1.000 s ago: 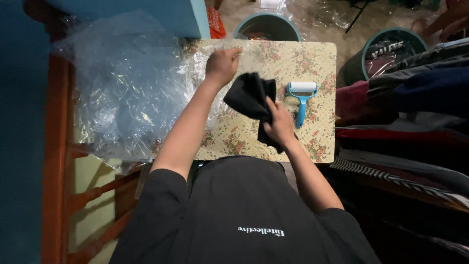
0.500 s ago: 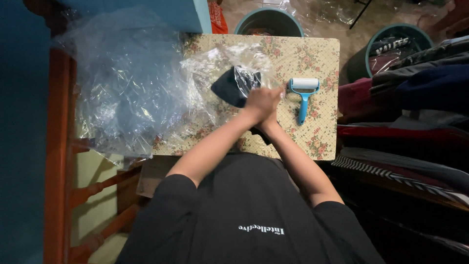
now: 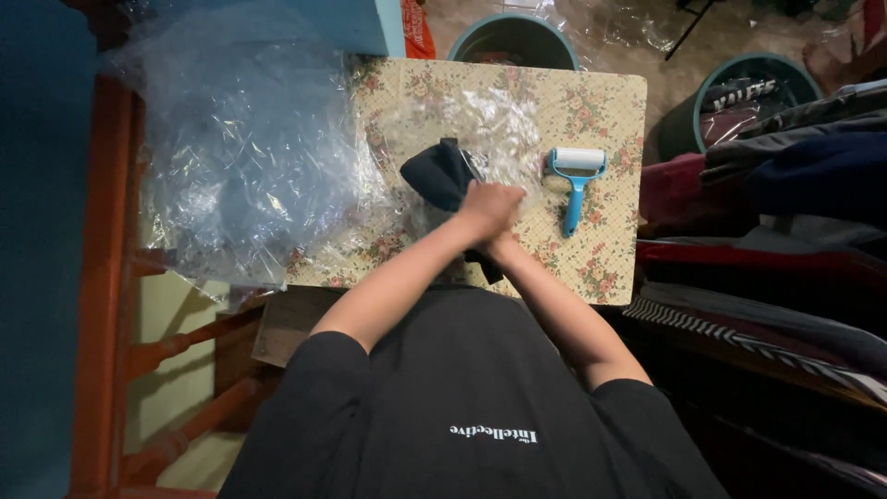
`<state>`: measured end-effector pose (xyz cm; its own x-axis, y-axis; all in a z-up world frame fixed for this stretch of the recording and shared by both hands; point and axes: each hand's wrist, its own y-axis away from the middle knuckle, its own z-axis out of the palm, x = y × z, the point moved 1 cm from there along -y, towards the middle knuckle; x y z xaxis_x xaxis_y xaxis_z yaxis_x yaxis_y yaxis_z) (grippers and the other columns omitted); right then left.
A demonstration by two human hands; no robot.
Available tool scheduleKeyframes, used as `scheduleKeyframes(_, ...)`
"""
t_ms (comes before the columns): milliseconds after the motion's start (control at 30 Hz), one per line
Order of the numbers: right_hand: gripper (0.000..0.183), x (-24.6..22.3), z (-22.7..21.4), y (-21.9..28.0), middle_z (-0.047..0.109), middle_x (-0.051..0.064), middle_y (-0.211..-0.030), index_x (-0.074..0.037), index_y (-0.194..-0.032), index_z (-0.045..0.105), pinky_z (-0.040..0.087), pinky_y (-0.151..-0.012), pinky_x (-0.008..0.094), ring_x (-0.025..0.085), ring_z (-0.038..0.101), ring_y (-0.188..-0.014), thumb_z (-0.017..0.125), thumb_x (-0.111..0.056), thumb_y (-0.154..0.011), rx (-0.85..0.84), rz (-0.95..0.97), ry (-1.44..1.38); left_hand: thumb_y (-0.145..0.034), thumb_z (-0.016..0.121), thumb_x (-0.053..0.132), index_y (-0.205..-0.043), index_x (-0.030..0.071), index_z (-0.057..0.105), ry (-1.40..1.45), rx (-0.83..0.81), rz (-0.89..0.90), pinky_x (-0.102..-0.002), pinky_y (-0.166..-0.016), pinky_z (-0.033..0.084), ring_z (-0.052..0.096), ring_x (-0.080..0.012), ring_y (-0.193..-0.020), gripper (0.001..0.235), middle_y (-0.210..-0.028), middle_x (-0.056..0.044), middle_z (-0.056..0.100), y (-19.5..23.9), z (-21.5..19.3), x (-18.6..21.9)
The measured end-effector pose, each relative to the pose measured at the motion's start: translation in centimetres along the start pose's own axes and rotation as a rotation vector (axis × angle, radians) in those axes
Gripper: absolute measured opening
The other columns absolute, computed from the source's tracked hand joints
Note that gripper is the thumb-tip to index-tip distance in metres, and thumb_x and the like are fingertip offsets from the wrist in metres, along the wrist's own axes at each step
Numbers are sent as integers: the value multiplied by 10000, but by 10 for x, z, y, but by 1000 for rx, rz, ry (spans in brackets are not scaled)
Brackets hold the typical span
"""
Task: The person folds a black pair of trousers on a table, uses a lint roller to clean the fabric, and then wraps the folded trousers in a clear plastic bag. The person places the wrapped trousers on the table.
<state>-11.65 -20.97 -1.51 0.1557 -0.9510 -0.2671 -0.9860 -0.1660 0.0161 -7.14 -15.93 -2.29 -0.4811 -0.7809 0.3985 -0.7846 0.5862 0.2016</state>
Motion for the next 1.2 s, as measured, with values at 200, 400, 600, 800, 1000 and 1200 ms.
scheduleKeyframes(200, 797, 11, 21, -11, 679, 309, -1087, 28, -1501, 409, 567, -784, 619, 492, 716, -968, 736, -239, -824, -43, 43, -44, -606, 871, 573, -1260, 124, 660, 246, 594, 213, -562, -903, 526, 665, -409, -1102, 821, -1224, -195, 700, 27, -18, -10)
scheduleKeyframes(400, 775, 22, 43, -31, 669, 311, -1118, -43, -1554, 361, 572, -906, 615, 491, 679, -1130, 701, -237, -885, -233, 280, -260, -941, 648, 751, -1637, 41, 23, 944, 338, -748, -599, -1291, 153, 123, -399, -1584, 1174, -1690, -274, 99, 53, 24, -128)
scheduleKeyframes(600, 993, 5, 30, -32, 605, 320, -1304, -148, -1614, 298, 517, -1014, 605, 508, 627, -1223, 759, -595, -857, -176, 196, -329, -948, 691, 759, -1646, 87, 17, 1236, 294, -853, -602, -1269, 216, 161, -397, -1568, 1180, -1685, -239, 81, 51, 85, -162)
scheduleKeyframes(800, 544, 30, 34, -13, 278, -5, -1719, -434, -1633, 237, 187, -1320, 575, 347, 324, -1547, 326, -394, -1098, -463, 646, -237, -853, 877, 503, -1603, 31, 222, 1113, 396, -895, -535, -1200, 385, 454, -422, -1436, 1102, -1485, -301, 468, 67, 104, -170)
scheduleKeyframes(1000, 451, 114, 157, -2, 391, 240, -1617, -236, -1459, 625, 359, -1199, 584, 403, 334, -1514, 645, -406, -1042, 242, 71, -23, -833, 880, 383, -1400, 110, 555, 1013, 397, -904, -476, -1027, 547, 626, -352, -1268, 708, -1295, -186, 687, 69, 110, -181)
scheduleKeyframes(1200, 474, 68, 81, 14, 544, 303, -1427, -384, -1559, 490, 496, -1009, 548, 418, 528, -1372, 402, -390, -1093, 746, -190, 593, -836, 859, 399, -1468, 131, 526, 953, 352, -984, -464, -1103, 506, 576, -332, -1345, 764, -1420, -175, 615, 63, 118, -187)
